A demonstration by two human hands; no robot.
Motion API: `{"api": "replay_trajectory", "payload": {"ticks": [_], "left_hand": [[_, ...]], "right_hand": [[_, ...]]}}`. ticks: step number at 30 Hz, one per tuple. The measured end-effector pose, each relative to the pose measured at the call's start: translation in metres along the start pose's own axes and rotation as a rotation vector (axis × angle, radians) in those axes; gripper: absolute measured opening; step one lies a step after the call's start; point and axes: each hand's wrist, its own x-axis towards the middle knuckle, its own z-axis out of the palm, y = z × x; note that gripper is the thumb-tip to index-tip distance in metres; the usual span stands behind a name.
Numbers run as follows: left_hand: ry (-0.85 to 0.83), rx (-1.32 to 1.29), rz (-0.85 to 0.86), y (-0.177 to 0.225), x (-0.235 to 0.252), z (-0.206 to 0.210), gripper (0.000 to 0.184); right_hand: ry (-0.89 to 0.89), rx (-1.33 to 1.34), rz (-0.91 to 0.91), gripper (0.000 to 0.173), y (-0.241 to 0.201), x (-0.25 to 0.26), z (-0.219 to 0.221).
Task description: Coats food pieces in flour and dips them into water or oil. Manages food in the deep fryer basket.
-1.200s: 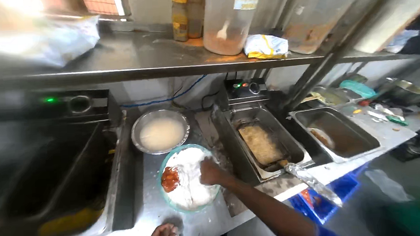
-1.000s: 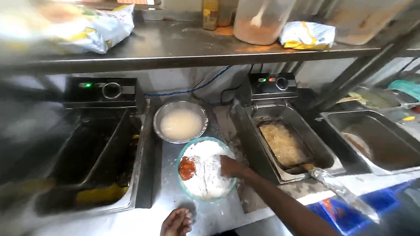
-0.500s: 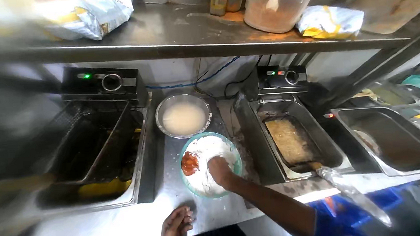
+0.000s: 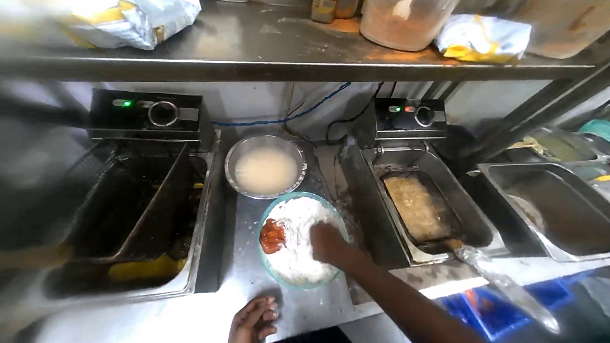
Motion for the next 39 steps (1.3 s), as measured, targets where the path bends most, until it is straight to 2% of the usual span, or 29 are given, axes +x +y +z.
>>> {"api": "replay_trajectory", "payload": {"ticks": [4, 10, 13, 16, 20, 24, 27, 29, 33, 35, 37, 39], "left_hand": [[-0.021, 0.012, -0.048, -0.001, 0.003, 0.003, 0.031], [-0.068, 0.012, -0.058, 0.0, 0.005, 0.011, 0.03], [-0.096, 0.017, -0.028, 0.005, 0.007, 0.016, 0.031], [-0.094, 0.039, -0.014, 0.009, 0.006, 0.018, 0.029], [-0.097, 0.051, -0.019, 0.006, 0.007, 0.016, 0.029], [-0.081, 0.042, -0.033, 0.005, 0.004, 0.015, 0.031], [-0.079, 0.045, -0.041, 0.001, 0.005, 0.013, 0.033], [-0.068, 0.041, -0.044, -0.001, 0.004, 0.011, 0.034], [-0.026, 0.028, -0.028, -0.003, 0.004, -0.001, 0.035], [-0.003, 0.039, -0.037, -0.004, 0.004, -0.004, 0.035], [-0.017, 0.059, -0.031, -0.004, 0.005, -0.003, 0.034], [-0.051, 0.059, -0.017, -0.005, 0.004, -0.002, 0.034]], "right_hand": [[0.015, -0.06, 0.035, 0.045, -0.022, 0.021, 0.036], [0.097, 0.039, -0.016, 0.029, -0.018, 0.035, 0.036], [0.083, 0.111, 0.003, 0.036, -0.008, 0.029, 0.02], [0.028, 0.212, -0.049, 0.04, 0.0, -0.002, -0.005], [-0.003, 0.152, -0.101, 0.045, 0.004, -0.028, -0.021], [0.059, 0.267, -0.101, 0.037, 0.008, -0.038, -0.029], [0.034, 0.287, -0.107, 0.042, 0.022, -0.013, -0.014], [0.027, 0.163, -0.071, 0.04, 0.023, -0.003, -0.002], [-0.063, 0.01, -0.082, 0.055, 0.006, -0.011, 0.014], [-0.073, 0.008, -0.101, 0.05, -0.004, -0.008, 0.035], [-0.01, 0.02, -0.102, 0.038, -0.011, -0.001, 0.049], [0.042, 0.003, -0.117, 0.033, -0.012, 0.009, 0.053]]}}
